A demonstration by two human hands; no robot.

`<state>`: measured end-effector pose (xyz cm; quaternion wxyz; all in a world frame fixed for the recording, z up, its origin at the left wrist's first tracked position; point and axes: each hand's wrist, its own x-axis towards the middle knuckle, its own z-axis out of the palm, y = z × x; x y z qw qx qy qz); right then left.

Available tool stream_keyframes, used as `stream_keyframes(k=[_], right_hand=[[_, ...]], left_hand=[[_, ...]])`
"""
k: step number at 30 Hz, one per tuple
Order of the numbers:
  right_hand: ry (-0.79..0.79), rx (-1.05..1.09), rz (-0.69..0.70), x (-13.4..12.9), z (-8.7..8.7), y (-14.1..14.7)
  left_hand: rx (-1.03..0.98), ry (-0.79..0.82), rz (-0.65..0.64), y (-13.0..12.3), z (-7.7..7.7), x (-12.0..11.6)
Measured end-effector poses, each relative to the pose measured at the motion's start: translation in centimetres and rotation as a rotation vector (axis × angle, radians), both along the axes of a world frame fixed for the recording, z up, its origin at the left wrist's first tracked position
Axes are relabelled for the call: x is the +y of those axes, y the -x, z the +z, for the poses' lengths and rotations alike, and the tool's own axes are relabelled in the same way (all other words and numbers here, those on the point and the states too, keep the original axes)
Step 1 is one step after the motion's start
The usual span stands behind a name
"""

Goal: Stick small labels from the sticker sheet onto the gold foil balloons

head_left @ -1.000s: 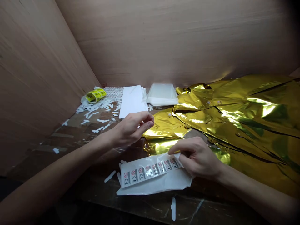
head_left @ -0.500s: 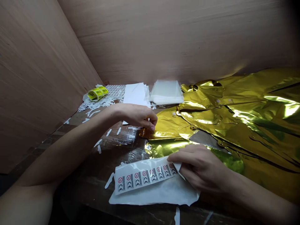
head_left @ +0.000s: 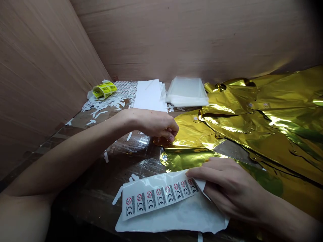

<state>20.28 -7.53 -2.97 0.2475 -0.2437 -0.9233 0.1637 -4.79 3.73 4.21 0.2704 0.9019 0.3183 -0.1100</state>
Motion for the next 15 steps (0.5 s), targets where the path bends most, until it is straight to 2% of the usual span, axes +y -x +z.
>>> stream_keyframes(k=[10,15], right_hand=[[0.016,-0.010,-0.009,-0.01,-0.21,-0.15],[0.053,-0.043,-0.013,-0.04,-0.29,-0.19]], left_hand=[[-0.074,0.033,0.009,0.16,-0.47,0.12],[-0.010,-0.002,0.038,0.04,-0.44,0.06]])
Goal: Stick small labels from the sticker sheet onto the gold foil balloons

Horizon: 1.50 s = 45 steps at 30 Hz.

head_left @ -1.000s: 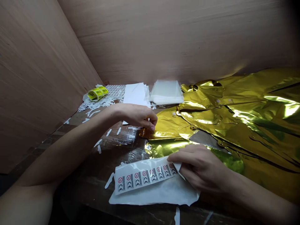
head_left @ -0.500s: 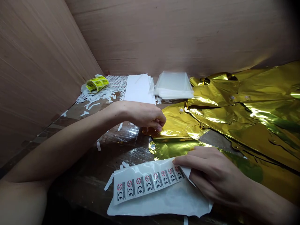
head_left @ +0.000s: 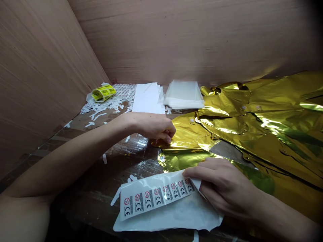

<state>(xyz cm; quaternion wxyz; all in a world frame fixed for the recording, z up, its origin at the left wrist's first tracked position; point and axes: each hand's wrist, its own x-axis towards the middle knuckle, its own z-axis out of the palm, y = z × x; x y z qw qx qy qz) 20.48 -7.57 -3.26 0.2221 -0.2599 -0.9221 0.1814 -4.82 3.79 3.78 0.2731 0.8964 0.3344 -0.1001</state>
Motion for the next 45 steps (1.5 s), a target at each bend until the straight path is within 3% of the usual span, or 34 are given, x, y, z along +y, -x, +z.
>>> stream_keyframes(k=[9,15,21,25,28,32,36,41,45], right_hand=[[0.018,-0.006,-0.012,0.0,-0.3,0.1],[-0.034,0.021,-0.012,0.0,0.0,0.4],[-0.044,-0.010,-0.012,0.2,-0.1,0.5],[-0.063,0.014,0.001,0.2,-0.2,0.5],[-0.088,-0.008,-0.017,0.1,0.0,0.5],[-0.117,-0.029,-0.024,0.2,-0.2,0.5],[-0.146,0.079,-0.092,0.6,-0.5,0.5],[-0.053,0.170,-0.216,1.2,0.9,0.5],[-0.012,0.144,-0.283,1.5,1.3,0.8]], left_hand=[[0.032,-0.129,0.006,-0.6,-0.1,-0.6],[0.089,-0.292,0.151,-1.1,-0.1,-0.4],[0.050,-0.172,0.304,-0.7,-0.6,0.6],[0.000,-0.230,0.240,0.8,0.4,0.5],[-0.137,-0.282,0.191,1.2,1.3,-1.2],[-0.451,-0.051,0.189,0.0,0.8,-5.7],[-0.492,0.154,0.258,-0.9,-1.8,-9.0],[-0.559,0.348,0.457,0.5,-3.6,-8.3],[-0.623,0.291,0.481,0.2,-3.8,-8.5]])
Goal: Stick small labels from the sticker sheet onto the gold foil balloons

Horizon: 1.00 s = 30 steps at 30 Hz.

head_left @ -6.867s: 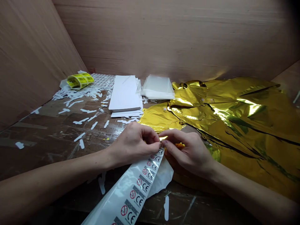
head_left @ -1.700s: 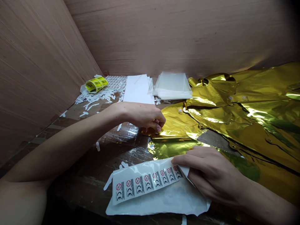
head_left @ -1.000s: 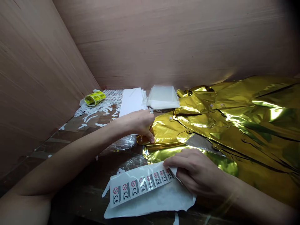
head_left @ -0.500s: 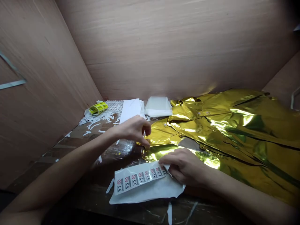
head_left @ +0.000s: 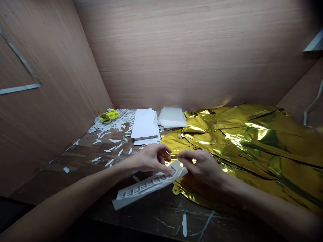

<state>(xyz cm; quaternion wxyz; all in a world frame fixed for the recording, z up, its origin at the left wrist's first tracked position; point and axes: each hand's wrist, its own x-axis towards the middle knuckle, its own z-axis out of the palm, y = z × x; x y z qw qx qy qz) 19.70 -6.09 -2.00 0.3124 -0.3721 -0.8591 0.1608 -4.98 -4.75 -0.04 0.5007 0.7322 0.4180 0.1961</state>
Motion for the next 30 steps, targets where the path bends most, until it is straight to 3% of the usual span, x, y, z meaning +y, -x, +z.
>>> stream_keyframes(k=[5,12,16,21,25,30], right_hand=[[-0.046,-0.142,0.103,0.1,0.4,0.2],[0.075,-0.472,0.212,-2.5,3.3,0.4],[0.116,-0.639,0.174,-3.9,2.6,1.0],[0.021,-0.749,0.092,-4.5,1.7,1.5],[0.056,-0.720,0.006,-3.8,3.0,1.3],[0.152,-0.404,-0.126,-1.8,4.5,0.4]], left_hand=[[0.126,-0.285,0.003,-1.1,-0.3,-1.1],[-0.045,-0.053,-0.138,3.3,0.3,3.1],[-0.093,-0.098,-0.116,5.0,1.0,4.6],[-0.101,-0.042,-0.170,5.8,1.6,4.5],[-0.052,0.081,-0.300,6.1,1.9,4.1],[-0.034,0.182,-0.429,4.9,2.4,2.7]])
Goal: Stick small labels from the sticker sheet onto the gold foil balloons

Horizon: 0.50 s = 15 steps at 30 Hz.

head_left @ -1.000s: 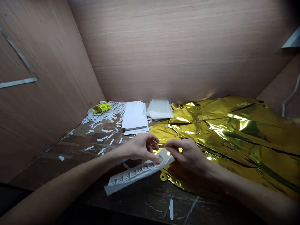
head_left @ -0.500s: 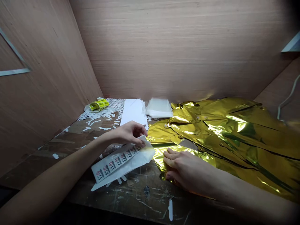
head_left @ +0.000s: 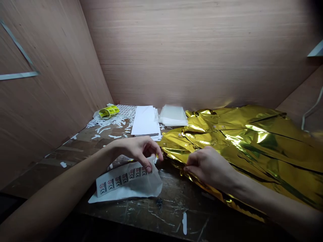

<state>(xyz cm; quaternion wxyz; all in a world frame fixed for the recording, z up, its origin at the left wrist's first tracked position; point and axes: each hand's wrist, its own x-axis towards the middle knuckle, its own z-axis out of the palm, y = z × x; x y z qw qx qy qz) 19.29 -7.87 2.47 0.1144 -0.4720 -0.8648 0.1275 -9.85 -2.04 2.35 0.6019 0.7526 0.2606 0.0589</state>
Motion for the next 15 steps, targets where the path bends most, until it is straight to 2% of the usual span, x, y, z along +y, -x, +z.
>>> stream_keyframes(k=[4,8,11,15], right_hand=[[0.131,0.198,-0.128,1.4,0.1,-0.8],[0.300,0.294,-0.174,3.0,0.0,-2.0],[0.449,0.350,-0.062,4.4,-0.1,-2.8],[0.478,0.372,0.129,5.7,-0.3,-3.7]], left_hand=[[0.005,0.066,-0.066,-1.1,0.3,-1.1],[-0.026,0.070,-0.050,-1.6,0.0,-1.3],[-0.046,0.090,-0.034,-1.8,-0.8,-1.2],[-0.092,0.073,0.023,-2.0,-1.2,-1.3]])
